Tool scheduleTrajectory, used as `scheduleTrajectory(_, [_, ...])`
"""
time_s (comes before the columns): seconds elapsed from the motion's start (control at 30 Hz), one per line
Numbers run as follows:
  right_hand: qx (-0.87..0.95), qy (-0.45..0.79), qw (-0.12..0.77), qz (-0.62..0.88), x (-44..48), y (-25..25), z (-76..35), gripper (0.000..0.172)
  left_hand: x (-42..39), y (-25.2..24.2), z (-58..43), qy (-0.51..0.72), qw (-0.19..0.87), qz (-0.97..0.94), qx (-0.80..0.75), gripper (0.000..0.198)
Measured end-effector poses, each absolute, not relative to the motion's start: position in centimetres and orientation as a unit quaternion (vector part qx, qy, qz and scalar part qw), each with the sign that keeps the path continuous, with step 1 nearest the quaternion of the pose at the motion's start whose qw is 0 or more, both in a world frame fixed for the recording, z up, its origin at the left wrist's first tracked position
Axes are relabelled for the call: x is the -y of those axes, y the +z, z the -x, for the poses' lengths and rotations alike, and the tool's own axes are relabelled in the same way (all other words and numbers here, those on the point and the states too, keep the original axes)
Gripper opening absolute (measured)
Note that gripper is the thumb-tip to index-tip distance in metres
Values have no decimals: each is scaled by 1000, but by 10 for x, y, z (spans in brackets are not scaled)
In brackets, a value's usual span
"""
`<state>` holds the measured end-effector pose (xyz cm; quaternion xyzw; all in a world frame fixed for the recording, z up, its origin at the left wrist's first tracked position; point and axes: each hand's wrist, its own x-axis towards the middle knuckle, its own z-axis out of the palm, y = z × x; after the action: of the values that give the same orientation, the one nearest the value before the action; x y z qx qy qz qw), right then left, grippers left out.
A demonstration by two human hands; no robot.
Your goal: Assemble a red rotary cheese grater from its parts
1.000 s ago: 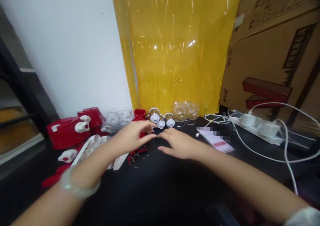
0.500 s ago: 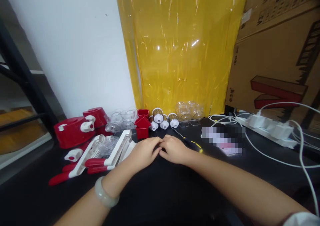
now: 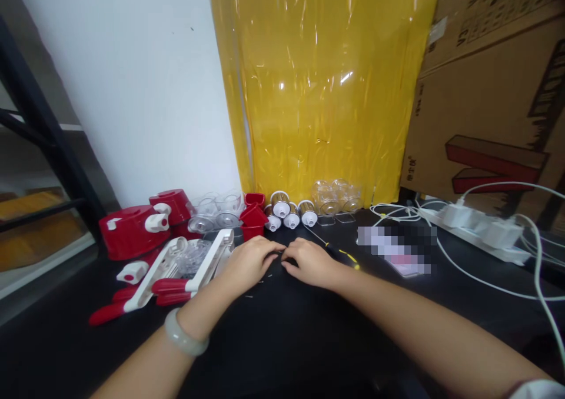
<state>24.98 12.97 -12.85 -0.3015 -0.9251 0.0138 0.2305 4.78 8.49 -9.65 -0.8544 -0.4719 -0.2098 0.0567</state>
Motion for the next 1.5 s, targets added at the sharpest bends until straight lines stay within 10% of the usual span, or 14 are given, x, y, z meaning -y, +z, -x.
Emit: scheduleTrajectory(1.5, [925,61,214,308,-132,-137,-249,34,-87,-99,-42,-101,47,863,493,24])
